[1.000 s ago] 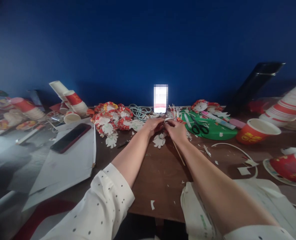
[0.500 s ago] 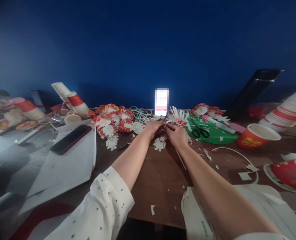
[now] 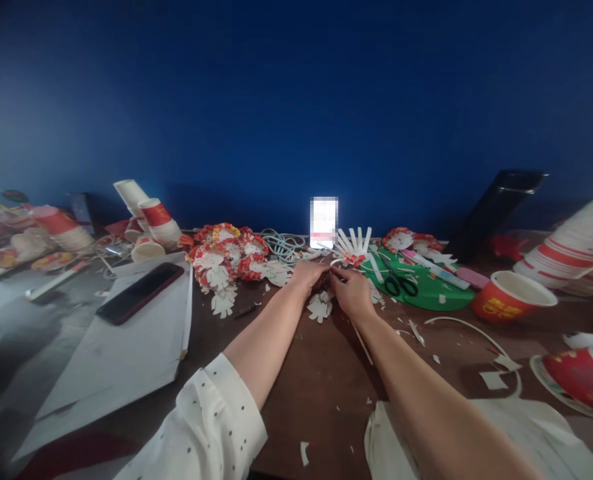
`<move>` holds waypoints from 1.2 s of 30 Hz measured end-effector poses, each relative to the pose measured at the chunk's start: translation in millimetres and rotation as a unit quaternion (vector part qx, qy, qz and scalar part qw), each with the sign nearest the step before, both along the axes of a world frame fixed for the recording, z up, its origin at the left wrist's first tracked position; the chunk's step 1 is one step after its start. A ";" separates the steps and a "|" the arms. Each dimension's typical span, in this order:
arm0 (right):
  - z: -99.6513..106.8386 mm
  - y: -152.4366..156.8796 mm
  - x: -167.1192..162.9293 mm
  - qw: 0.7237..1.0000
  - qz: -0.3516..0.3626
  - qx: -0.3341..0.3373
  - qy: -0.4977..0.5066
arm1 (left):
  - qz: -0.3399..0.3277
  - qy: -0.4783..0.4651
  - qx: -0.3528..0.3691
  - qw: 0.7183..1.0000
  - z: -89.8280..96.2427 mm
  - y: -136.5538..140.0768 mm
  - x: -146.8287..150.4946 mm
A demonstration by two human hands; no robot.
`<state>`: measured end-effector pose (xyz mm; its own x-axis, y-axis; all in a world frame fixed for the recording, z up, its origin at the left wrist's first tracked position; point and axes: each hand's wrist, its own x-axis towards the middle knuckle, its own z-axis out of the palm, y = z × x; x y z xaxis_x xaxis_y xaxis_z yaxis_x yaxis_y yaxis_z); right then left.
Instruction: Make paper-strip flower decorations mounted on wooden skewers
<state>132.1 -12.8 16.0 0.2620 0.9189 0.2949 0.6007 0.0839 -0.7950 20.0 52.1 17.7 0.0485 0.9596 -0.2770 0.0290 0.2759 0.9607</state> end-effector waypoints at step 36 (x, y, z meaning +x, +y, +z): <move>1.4 -0.6 2.9 1.000 0.001 -0.021 0.007 | -0.013 -0.096 -0.062 0.993 15.9 -15.9 3.8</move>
